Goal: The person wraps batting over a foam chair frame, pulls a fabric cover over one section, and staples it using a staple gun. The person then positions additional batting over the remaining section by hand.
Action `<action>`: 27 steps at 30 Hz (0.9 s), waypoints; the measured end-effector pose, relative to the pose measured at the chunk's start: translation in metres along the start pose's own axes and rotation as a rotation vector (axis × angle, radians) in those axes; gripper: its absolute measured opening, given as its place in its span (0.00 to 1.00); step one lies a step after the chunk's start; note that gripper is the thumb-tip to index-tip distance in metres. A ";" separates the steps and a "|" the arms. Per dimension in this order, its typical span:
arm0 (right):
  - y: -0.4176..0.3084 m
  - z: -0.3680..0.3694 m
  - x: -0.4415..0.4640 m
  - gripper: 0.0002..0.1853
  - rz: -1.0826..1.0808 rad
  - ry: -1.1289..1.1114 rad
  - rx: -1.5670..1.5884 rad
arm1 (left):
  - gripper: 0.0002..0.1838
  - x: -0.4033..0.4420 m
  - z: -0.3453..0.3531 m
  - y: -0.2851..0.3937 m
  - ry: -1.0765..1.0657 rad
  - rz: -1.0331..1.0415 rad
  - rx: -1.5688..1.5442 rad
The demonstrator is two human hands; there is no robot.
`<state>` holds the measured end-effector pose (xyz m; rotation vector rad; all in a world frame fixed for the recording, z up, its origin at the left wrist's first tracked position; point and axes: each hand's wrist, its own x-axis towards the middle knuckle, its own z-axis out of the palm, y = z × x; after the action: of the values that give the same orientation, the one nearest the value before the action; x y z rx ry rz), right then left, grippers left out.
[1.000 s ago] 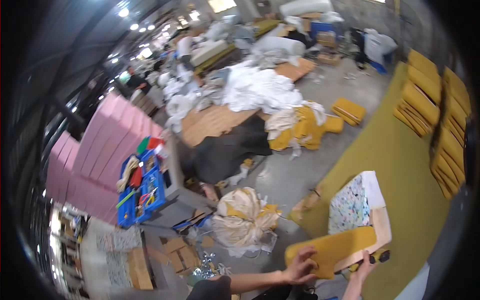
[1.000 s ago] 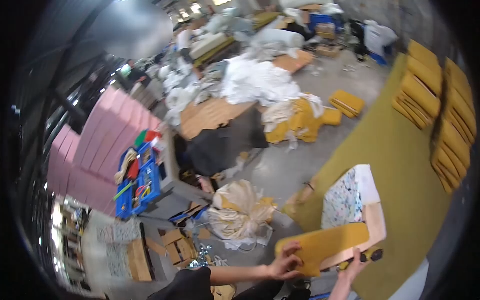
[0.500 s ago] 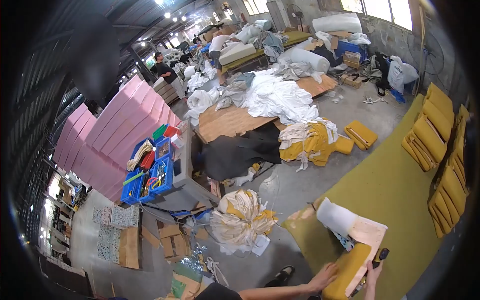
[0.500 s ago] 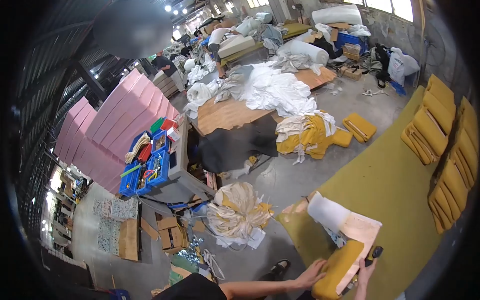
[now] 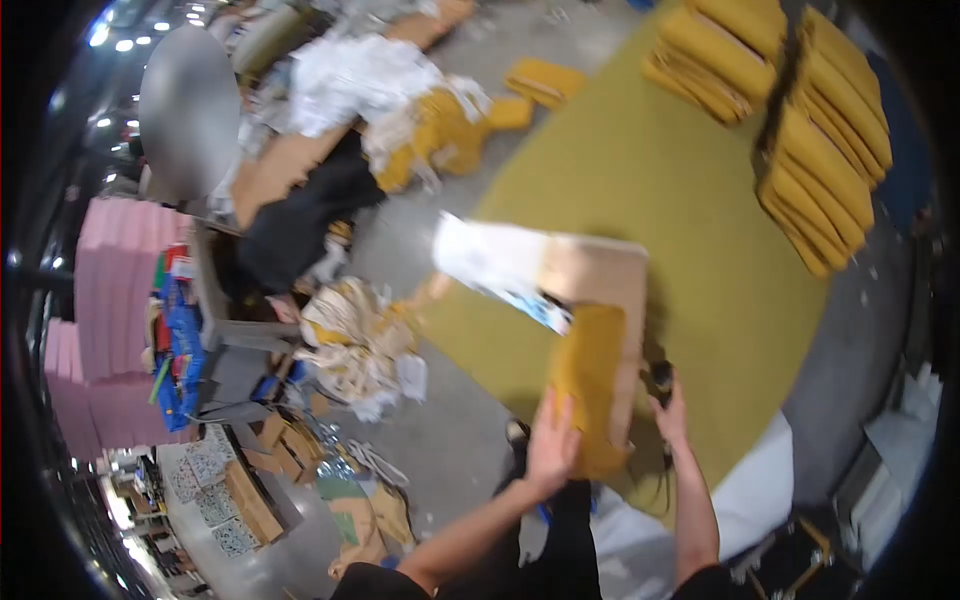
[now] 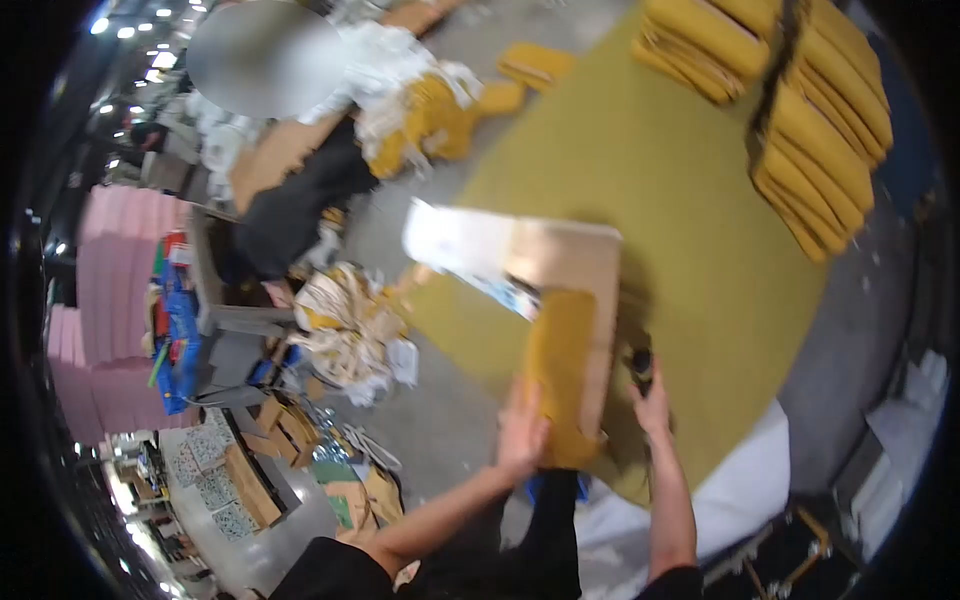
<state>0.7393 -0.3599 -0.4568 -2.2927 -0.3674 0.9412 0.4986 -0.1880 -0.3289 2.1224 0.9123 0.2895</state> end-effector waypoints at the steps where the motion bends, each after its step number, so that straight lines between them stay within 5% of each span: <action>1: 0.022 0.005 -0.005 0.50 -0.060 0.028 -0.195 | 0.37 0.002 0.000 -0.004 -0.017 -0.023 -0.020; 3: 0.078 0.024 -0.005 0.59 0.001 -0.030 -0.389 | 0.34 0.005 -0.013 -0.008 -0.025 -0.014 -0.152; 9: 0.105 0.048 -0.029 0.52 0.080 -0.067 -0.577 | 0.35 0.014 -0.032 -0.024 -0.086 -0.071 -0.479; 11: 0.132 0.060 -0.025 0.44 -0.233 0.187 -0.636 | 0.37 0.029 -0.027 -0.036 -0.095 -0.092 -0.549; 13: 0.039 0.034 -0.039 0.26 -0.084 0.196 -0.089 | 0.38 0.042 -0.021 -0.042 -0.104 -0.144 -0.638; 15: -0.044 0.010 -0.077 0.20 -0.030 0.105 0.393 | 0.38 0.050 -0.019 -0.048 -0.107 -0.185 -0.719; 17: -0.129 0.001 -0.124 0.18 -0.309 0.184 0.198 | 0.38 0.056 -0.015 -0.048 -0.127 -0.174 -0.781; 22: -0.207 0.031 -0.160 0.19 -0.324 0.227 -0.286 | 0.39 0.055 -0.011 -0.046 -0.128 -0.130 -0.842; 25: -0.209 0.044 -0.152 0.16 -0.057 0.244 -0.091 | 0.39 0.055 -0.008 -0.048 -0.123 -0.077 -0.705; 27: -0.203 0.044 -0.137 0.11 -0.114 0.200 -0.138 | 0.39 0.054 -0.008 -0.048 -0.128 -0.057 -0.597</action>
<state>0.6075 -0.2483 -0.2772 -2.4361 -0.4839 0.6407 0.5081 -0.1255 -0.3642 1.5437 0.7003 0.3426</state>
